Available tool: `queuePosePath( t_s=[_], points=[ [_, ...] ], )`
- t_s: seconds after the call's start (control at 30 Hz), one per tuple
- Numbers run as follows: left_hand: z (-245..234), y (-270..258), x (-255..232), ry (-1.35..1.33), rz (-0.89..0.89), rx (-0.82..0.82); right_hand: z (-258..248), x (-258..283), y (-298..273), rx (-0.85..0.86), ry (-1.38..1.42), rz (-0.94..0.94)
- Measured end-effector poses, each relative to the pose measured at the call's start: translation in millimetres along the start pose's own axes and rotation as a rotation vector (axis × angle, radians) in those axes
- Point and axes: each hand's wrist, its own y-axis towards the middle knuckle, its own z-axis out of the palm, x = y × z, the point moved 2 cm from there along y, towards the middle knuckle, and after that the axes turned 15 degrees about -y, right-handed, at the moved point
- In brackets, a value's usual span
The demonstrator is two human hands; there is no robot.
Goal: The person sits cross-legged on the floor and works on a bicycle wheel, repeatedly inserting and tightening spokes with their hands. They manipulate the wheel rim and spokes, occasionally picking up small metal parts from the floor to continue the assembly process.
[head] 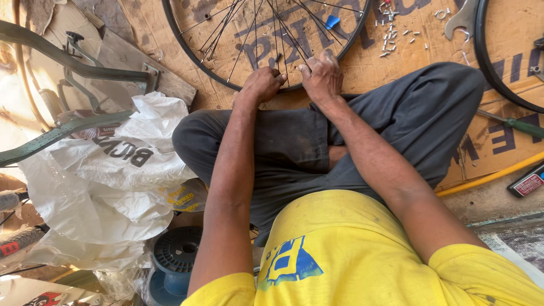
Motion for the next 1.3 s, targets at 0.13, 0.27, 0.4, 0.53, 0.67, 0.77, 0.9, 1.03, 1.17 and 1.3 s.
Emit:
queuePosePath(
  t_s=[0.13,0.27,0.4,0.53,0.67,0.77,0.9,1.03,1.17,1.3],
  points=[
    [-1.9,-11.4,-20.1,-0.017,0.134,-0.009,-13.8,-5.8,0.4,-0.284,0.051,-0.016],
    [-2.6,-25.9,-42.6,0.04,0.156,-0.052,-38.4,-3.6,1.5,-0.484,0.167,-0.026],
    [-20.2,-39.2,-62.0,-0.433,0.136,0.072,-65.9,-13.8,35.0,-0.569,0.127,-0.095],
    [-26.5,-40.3,-70.6,-0.81,0.115,0.101,-88.7,-20.4,76.2,-0.314,-0.022,-0.276],
    [-12.4,-21.9,-68.4,-0.943,0.118,0.052,-91.7,-19.2,85.8,-0.145,-0.376,-0.396],
    [-8.3,-9.4,-65.1,-1.01,0.148,0.008,-79.0,-17.0,80.0,-0.014,-0.482,-0.38],
    [-3.8,-7.5,-67.1,-0.962,0.166,0.041,-81.3,-36.7,74.6,0.068,-0.172,-0.211],
    [-14.1,-8.7,-70.7,-0.919,0.199,0.036,-95.6,-78.3,72.3,0.171,1.527,0.229],
    [-14.8,-12.1,-76.4,-0.992,0.242,0.013,-96.6,-77.8,45.6,0.154,1.859,0.673],
    [-7.1,-5.7,-75.0,-1.018,0.274,0.024,-83.2,-74.0,20.2,0.119,1.796,0.821]
  ],
)
